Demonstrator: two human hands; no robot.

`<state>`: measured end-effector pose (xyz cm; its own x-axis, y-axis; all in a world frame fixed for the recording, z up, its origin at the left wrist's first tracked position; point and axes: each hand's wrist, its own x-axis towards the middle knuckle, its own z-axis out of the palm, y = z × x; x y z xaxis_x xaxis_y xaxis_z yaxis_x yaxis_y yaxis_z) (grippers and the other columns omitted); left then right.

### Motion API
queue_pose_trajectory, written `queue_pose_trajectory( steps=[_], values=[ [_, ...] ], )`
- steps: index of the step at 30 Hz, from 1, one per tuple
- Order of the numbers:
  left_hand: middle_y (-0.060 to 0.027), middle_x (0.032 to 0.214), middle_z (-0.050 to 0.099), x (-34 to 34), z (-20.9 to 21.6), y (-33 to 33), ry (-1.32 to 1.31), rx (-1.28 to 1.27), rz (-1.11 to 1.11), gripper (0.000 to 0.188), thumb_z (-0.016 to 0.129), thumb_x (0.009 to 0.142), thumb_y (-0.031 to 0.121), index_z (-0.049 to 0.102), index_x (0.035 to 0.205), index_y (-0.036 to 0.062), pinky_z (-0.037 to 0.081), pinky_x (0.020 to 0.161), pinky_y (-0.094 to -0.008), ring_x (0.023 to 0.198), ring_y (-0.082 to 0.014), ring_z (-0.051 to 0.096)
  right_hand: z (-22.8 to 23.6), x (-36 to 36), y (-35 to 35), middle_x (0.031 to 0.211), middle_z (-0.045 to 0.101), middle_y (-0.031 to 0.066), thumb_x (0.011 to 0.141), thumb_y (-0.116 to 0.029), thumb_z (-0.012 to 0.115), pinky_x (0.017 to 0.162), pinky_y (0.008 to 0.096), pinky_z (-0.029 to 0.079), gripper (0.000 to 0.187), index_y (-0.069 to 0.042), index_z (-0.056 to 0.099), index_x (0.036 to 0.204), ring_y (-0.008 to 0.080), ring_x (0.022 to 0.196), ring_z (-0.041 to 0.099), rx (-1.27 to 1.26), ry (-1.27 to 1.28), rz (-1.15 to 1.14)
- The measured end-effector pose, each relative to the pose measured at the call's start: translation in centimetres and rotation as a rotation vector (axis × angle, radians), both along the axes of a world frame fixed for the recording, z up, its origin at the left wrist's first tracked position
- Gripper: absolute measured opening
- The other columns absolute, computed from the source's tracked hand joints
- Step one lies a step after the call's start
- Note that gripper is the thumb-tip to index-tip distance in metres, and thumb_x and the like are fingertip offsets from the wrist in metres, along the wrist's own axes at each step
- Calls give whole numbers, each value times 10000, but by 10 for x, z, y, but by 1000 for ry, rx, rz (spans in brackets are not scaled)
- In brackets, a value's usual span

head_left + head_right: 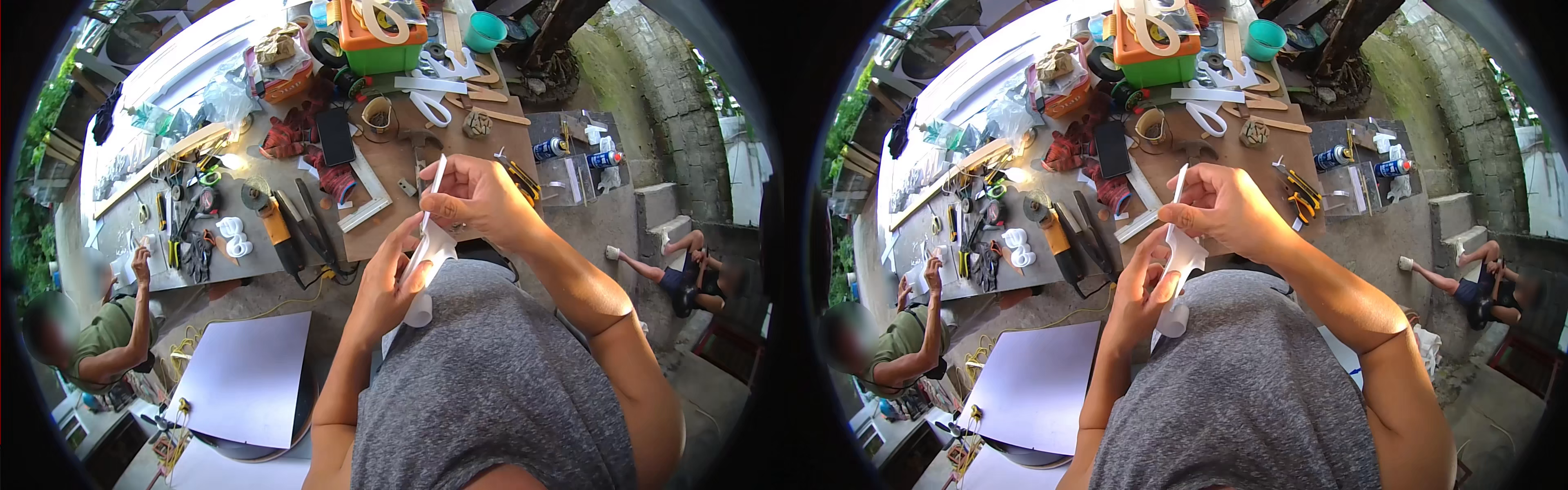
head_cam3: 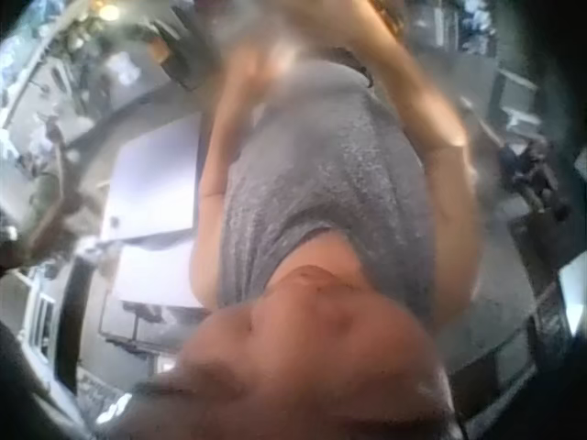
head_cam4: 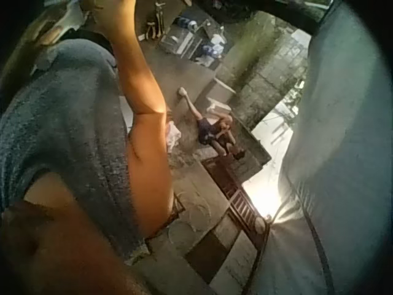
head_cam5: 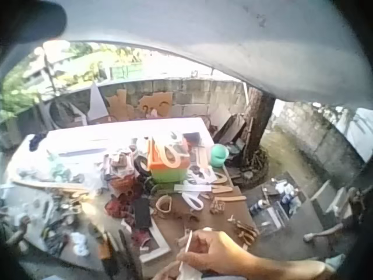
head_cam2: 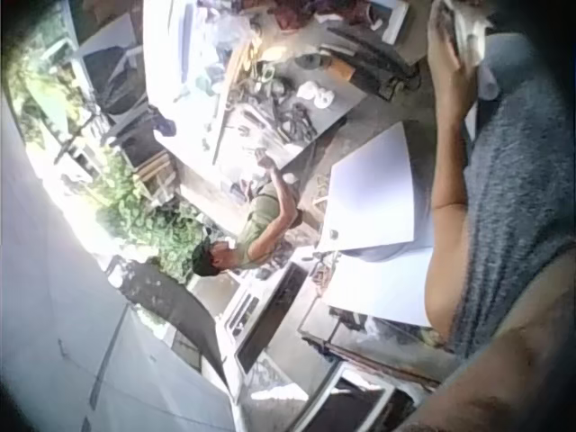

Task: Assembling and gluing foam pieces to create a 3D letter or structure.

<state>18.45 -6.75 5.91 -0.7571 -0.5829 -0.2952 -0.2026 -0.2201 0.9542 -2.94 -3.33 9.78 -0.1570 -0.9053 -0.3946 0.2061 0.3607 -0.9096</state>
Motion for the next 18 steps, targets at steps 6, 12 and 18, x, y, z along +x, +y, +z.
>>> queue_pose_trajectory(
  steps=[6, 12, 18],
  values=[
    [-161, 1113, 618, 4, 17, -1, -54, -328, 35, 622, 691, 901, 156, 442, 1470, 117, 538, 782, -398, 853, -280, 684, 4, 17, 11, 1063, 685, 111, 853, -162, 821, 851, 290, 572, 523, 27, 532, 1246, 152, 965, 684, -97, -131, -100],
    [-134, 1089, 657, 15, 15, -2, -57, -318, 61, 683, 728, 885, 179, 379, 1464, 87, 528, 679, -365, 733, -238, 672, 13, 27, 11, 1088, 703, 157, 882, -113, 781, 880, 321, 580, 457, -1, 516, 1237, 180, 1002, 693, -63, -154, -124],
    [-141, 1098, 658, 20, 15, -10, -42, -228, 14, 636, 714, 898, 215, 410, 1441, 85, 526, 700, -358, 731, -231, 668, 6, 33, 8, 1075, 708, 168, 884, -137, 784, 871, 322, 577, 445, -12, 518, 1217, 194, 1003, 698, -61, -124, -104]
  ],
)
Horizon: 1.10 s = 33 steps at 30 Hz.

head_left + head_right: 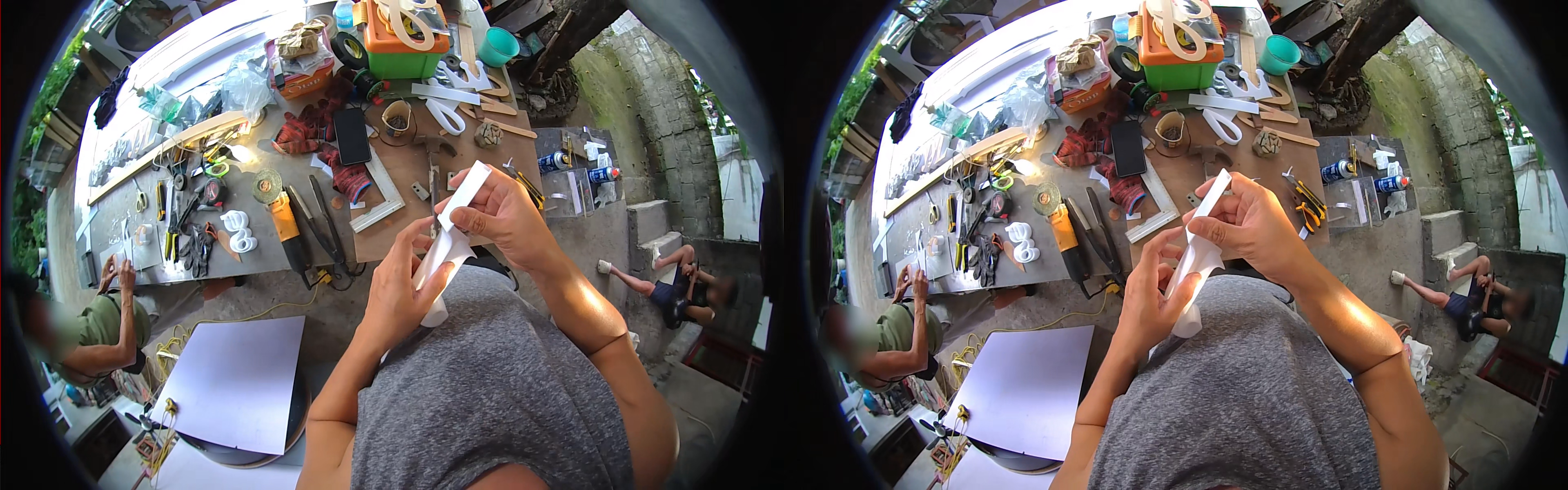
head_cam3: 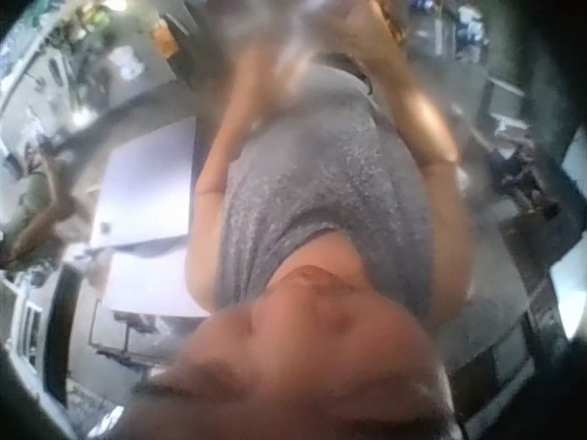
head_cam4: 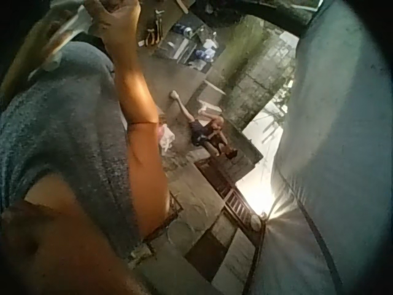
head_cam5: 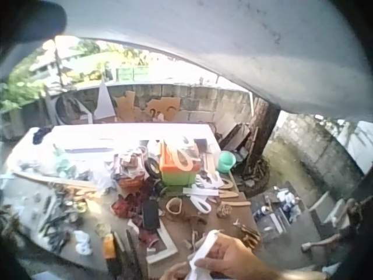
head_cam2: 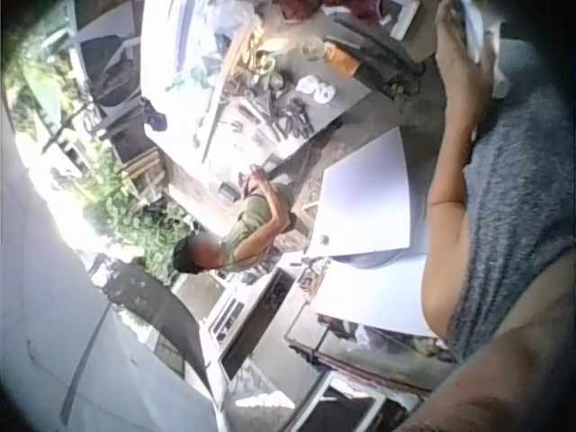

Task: Assembling and gluing foam pieces to create a 3D letter or structure.

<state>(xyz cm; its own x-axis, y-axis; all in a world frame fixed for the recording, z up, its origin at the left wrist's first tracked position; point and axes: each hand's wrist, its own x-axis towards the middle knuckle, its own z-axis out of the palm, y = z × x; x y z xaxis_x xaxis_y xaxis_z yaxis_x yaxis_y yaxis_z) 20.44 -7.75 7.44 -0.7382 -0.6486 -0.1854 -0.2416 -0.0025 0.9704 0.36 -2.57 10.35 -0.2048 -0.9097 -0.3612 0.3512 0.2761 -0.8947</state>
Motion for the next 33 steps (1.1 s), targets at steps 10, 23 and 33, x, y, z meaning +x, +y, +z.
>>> queue_pose_trajectory(
  steps=[10, 23, 33],
  values=[
    [-160, 1083, 675, 10, 1, -4, -20, 30, -27, 624, 700, 909, 274, 430, 1446, 108, 532, 723, -378, 748, -252, 681, 4, 9, -5, 1059, 711, 163, 881, -150, 787, 866, 326, 577, 492, 6, 522, 1266, 201, 996, 702, 23, 47, 20],
    [-188, 1087, 671, 6, -1, 0, -5, 12, -22, 618, 712, 910, 267, 433, 1423, 65, 543, 767, -391, 827, -291, 705, 11, 10, -6, 959, 739, 137, 896, -185, 778, 797, 265, 549, 490, 33, 531, 1258, 130, 898, 689, 7, 128, -4],
    [-107, 1134, 629, -12, -9, 9, 263, 359, 188, 399, 597, 1012, 192, 498, 1318, -44, 484, 841, -276, 948, -121, 608, 11, 7, -2, 932, 737, 123, 888, -173, 789, 776, 250, 545, 470, 28, 537, 1231, 119, 876, 686, 7, 137, 1]
  ],
)
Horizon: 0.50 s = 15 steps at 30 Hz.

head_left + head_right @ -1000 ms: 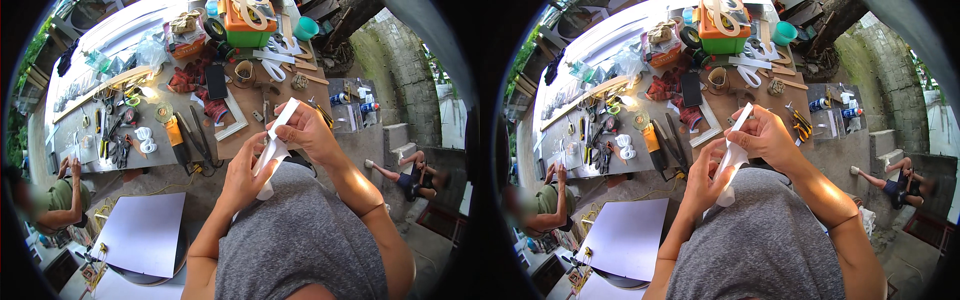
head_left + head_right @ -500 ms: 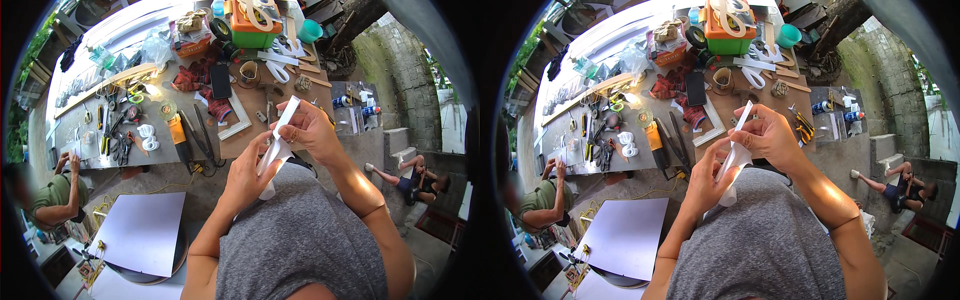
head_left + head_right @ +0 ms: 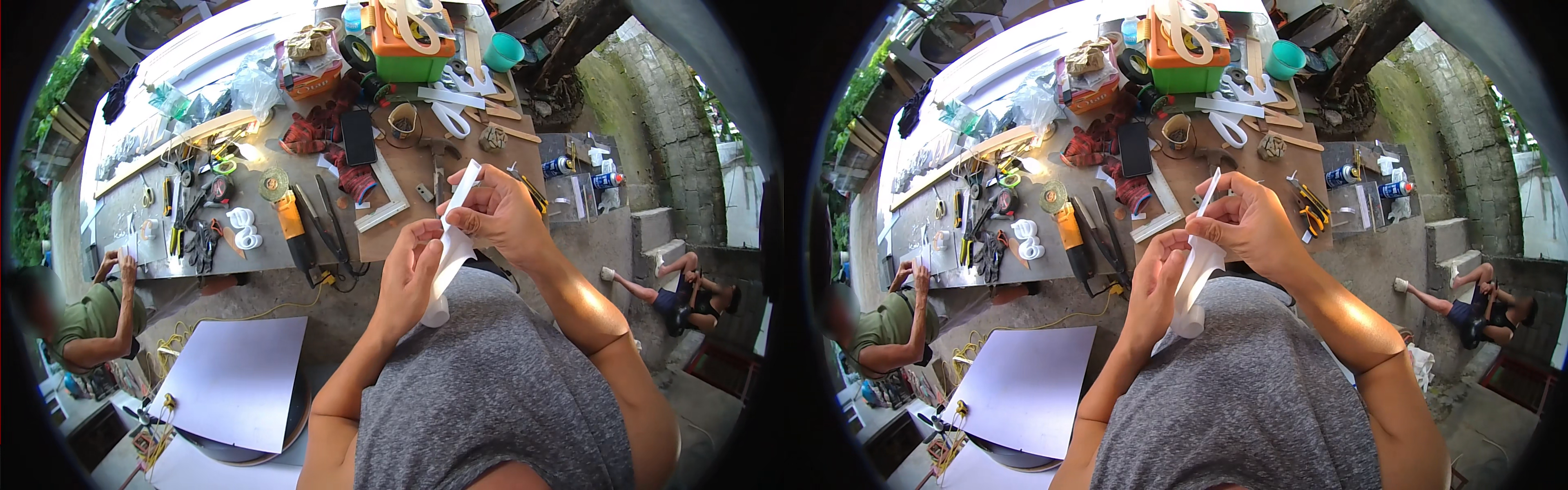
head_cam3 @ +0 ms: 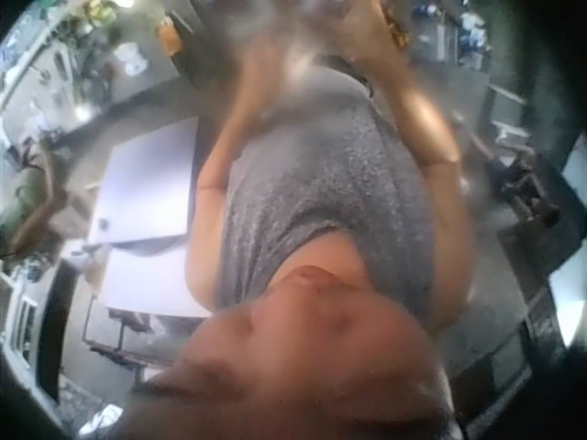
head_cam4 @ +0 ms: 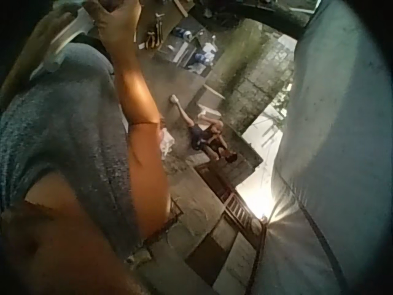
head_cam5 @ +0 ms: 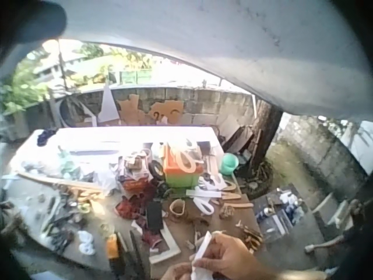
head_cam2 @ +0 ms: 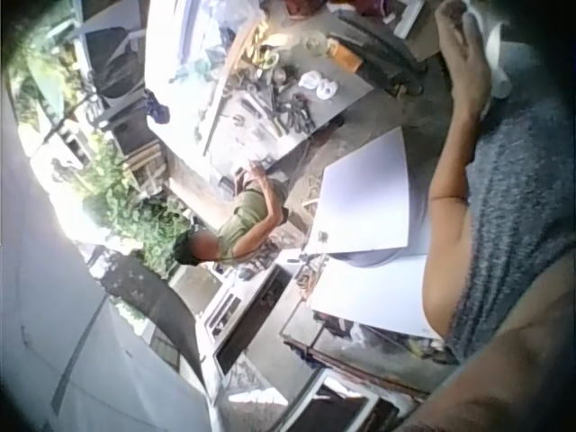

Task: Assembling and gluing foam pieces to create a 3D letter or structure.

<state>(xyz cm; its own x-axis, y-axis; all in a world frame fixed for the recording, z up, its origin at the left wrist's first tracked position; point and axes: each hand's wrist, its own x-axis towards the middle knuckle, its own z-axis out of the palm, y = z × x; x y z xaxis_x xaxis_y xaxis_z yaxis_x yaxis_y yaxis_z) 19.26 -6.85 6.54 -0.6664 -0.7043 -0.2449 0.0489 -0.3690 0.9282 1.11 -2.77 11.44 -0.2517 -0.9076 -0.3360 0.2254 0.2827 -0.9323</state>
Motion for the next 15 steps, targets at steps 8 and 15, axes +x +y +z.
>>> queue_pose_trajectory(
  steps=[8, 15],
  values=[
    [-101, 1086, 655, -10, 11, 2, 10, 19, 31, 340, 619, 1001, 184, 550, 1230, -57, 502, 756, -260, 864, -107, 638, 1, -2, 9, 952, 734, 136, 874, -162, 801, 799, 274, 561, 483, 13, 529, 1233, 139, 910, 695, -43, 33, -3],
    [-97, 1042, 659, -13, 20, 10, -18, -33, 46, 328, 678, 948, 164, 563, 1182, -36, 506, 690, -272, 792, -115, 646, 19, 0, 19, 1064, 708, 150, 860, -143, 812, 868, 312, 570, 555, 11, 493, 1288, 169, 971, 693, -25, -47, 5]
  ],
)
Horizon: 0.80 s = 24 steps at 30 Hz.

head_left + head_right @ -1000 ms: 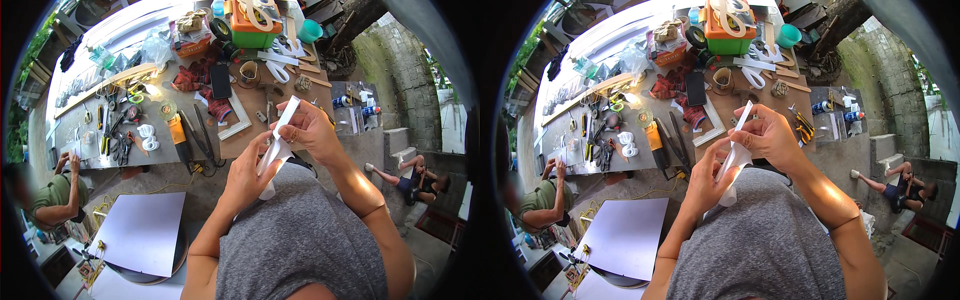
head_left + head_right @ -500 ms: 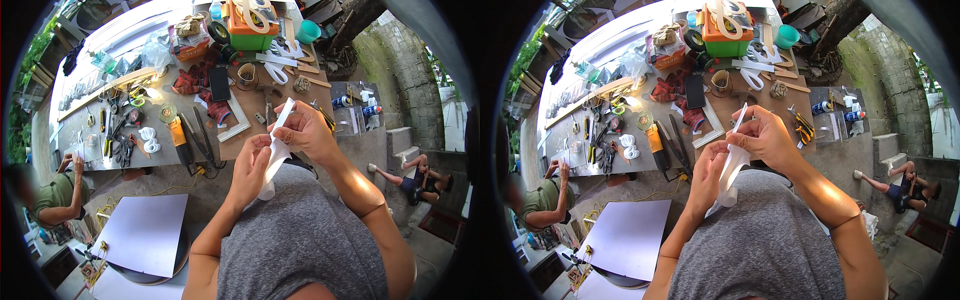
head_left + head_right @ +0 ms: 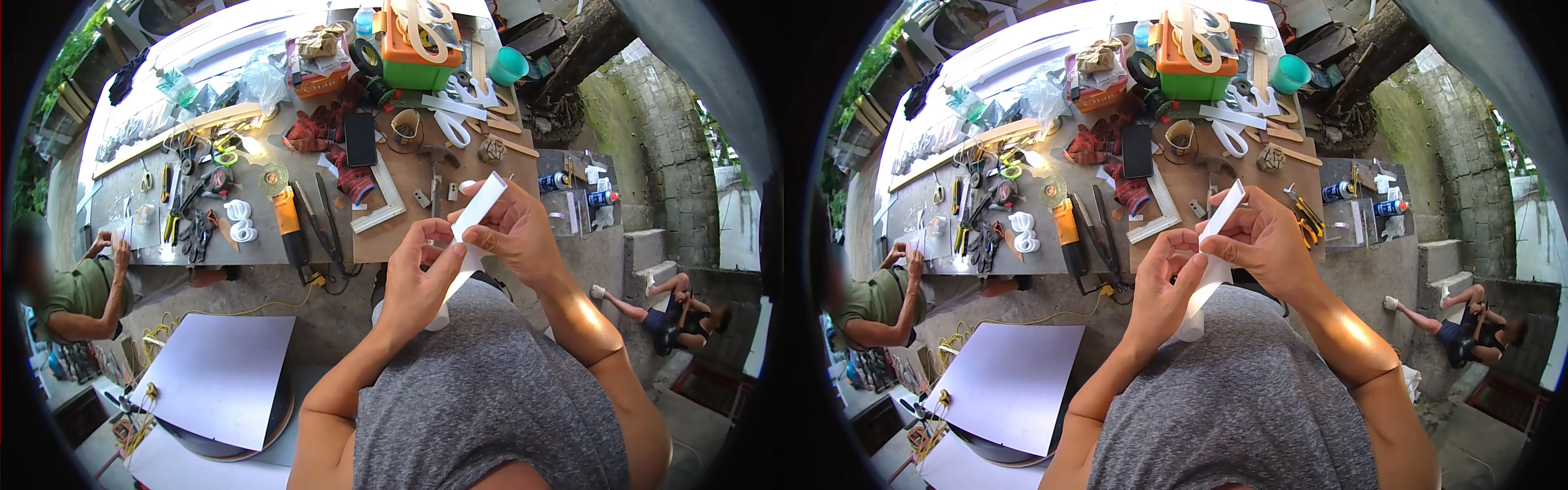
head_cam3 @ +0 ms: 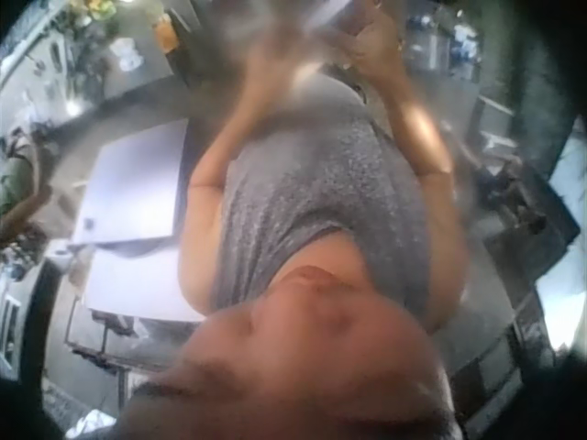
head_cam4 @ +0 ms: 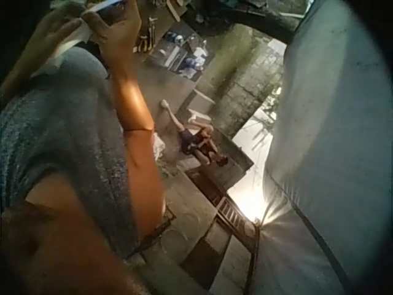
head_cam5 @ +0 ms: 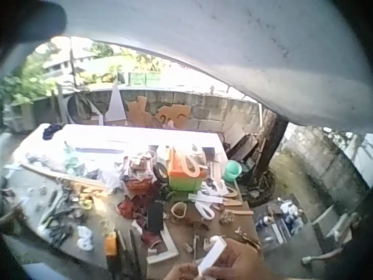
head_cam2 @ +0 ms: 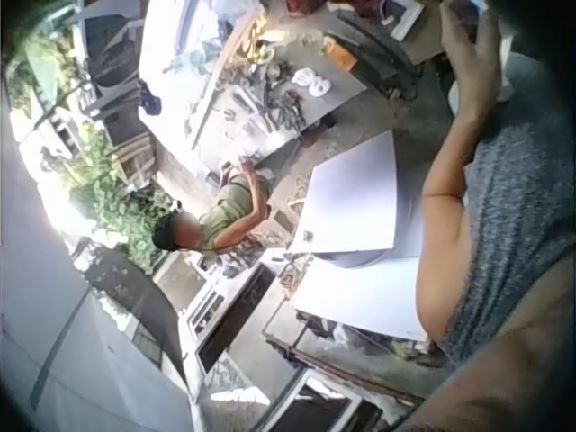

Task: Assembling and gluing foam pieces to create a 3D letter or structure.

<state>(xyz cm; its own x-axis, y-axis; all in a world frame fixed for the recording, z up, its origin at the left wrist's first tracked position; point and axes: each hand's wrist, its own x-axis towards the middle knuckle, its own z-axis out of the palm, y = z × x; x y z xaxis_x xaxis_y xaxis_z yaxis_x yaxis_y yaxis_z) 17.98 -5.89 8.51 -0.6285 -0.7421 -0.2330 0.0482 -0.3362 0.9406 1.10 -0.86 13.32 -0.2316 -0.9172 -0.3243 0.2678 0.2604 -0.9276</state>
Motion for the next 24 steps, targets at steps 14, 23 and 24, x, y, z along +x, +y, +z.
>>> queue_pose_trajectory(
  steps=[14, 23, 24],
  values=[
    [-105, 1043, 656, 0, 0, 8, -26, -65, 32, 339, 694, 914, 176, 568, 1163, -15, 518, 690, -298, 802, -141, 664, -1, -2, 9, 1111, 664, 116, 885, -24, 754, 907, 303, 543, 484, 20, 504, 1297, 160, 1020, 665, -71, 14, 68],
    [-107, 938, 691, 2, 0, 10, -57, -60, 16, 345, 695, 911, 186, 578, 1171, -9, 514, 693, -302, 791, -144, 666, -2, -2, 11, 1086, 679, 114, 883, -20, 757, 887, 300, 550, 458, 17, 513, 1270, 157, 1000, 672, -78, 24, 66],
    [-108, 922, 694, 2, 0, 10, -54, -53, 17, 348, 695, 912, 187, 579, 1174, -10, 513, 694, -301, 792, -144, 666, -3, -2, 11, 1085, 681, 117, 881, -20, 758, 883, 298, 552, 461, 18, 513, 1270, 158, 996, 674, -81, 21, 68]
  ],
)
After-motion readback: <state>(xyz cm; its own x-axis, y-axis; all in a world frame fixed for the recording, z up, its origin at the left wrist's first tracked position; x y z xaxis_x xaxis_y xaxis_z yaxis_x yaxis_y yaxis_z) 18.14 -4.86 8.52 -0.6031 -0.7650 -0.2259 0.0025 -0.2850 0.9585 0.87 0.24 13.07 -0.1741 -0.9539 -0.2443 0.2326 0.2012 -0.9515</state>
